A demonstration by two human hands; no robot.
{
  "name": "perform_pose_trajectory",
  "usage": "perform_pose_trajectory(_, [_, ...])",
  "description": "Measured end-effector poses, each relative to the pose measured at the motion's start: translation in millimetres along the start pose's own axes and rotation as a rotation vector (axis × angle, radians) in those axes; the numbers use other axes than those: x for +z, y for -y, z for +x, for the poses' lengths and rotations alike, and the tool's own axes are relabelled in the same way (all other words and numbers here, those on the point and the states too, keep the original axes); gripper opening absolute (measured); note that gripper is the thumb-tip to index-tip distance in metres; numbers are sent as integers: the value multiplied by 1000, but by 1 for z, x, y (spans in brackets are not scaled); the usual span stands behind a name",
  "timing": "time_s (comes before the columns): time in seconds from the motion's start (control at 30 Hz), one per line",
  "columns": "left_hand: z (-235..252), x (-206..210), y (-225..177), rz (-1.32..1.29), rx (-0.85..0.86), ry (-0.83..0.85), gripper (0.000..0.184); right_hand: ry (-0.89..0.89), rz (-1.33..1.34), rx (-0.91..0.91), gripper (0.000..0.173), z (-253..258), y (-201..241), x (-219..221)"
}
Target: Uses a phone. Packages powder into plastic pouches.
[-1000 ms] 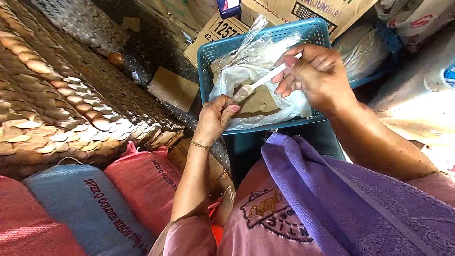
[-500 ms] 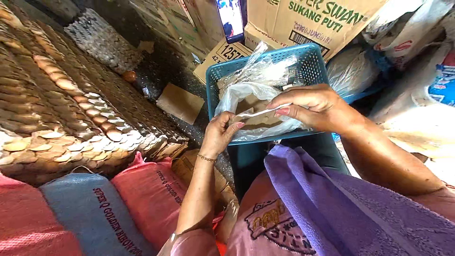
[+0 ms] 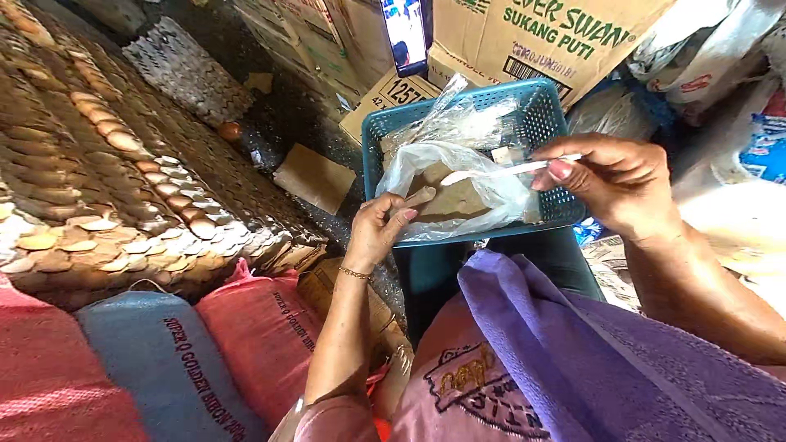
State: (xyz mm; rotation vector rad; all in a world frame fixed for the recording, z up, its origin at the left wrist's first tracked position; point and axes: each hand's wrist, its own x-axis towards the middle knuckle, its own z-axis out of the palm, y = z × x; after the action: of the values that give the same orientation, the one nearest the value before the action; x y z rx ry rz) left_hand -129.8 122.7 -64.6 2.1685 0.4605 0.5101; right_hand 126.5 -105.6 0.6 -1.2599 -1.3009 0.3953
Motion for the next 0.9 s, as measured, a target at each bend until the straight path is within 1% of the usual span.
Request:
perform_pose_trajectory(0.07, [0,1,0,12,-16,-4,30,-9,-152,6,21,-14,-10,6])
perform_pose_trajectory(0.1, [1,2,1,26,-19,-8,30,23,-284,4,23,-22,-16,12])
perform_pose_trajectory(0.17, [6,6,3,64,-23,-23,29,164,-560,7,25,-37,-27,23])
perform_pose_trajectory(0.2, [8,7,3,89,-29,-27,29,261,-657,21,26,-43,-31,28])
perform_pose_trajectory(0.27, [9,8,1,122,-38,-30,29,459,-687,88,33,-50,-37,34])
perform_pose_trajectory(0.3, [9,8,0,129,-40,-30,29,509,-659,117,40,-50,-36,35])
perform_pose_trajectory(0.33, [9,8,0,139,-41,-28,29,521,-623,141,44,-47,-33,35])
perform_pose_trajectory(0.37, [9,9,0,156,-40,-23,29,500,-582,164,45,-42,-28,34])
perform_pose_trajectory(0.43, [8,10,-1,212,-45,0,31,370,-519,159,38,-29,-16,34])
perform_pose_trajectory(0.47, [9,11,-1,240,-47,12,32,284,-493,133,33,-22,-12,36])
perform_pose_trajectory(0.53, [10,14,-2,289,-29,26,34,139,-473,73,28,-7,-10,42])
perform_pose_trajectory(0.63, [10,17,-1,325,-8,30,36,56,-453,59,22,9,-12,61])
perform_pose_trajectory(0.73, [12,18,3,317,-1,24,38,106,-494,105,19,19,-12,81])
perform_pose_trajectory(0.83, [11,18,2,320,-3,24,38,239,-620,222,14,22,-14,90])
perform_pose_trajectory(0.9, [9,16,-2,326,-21,42,37,354,-714,363,42,25,-16,87])
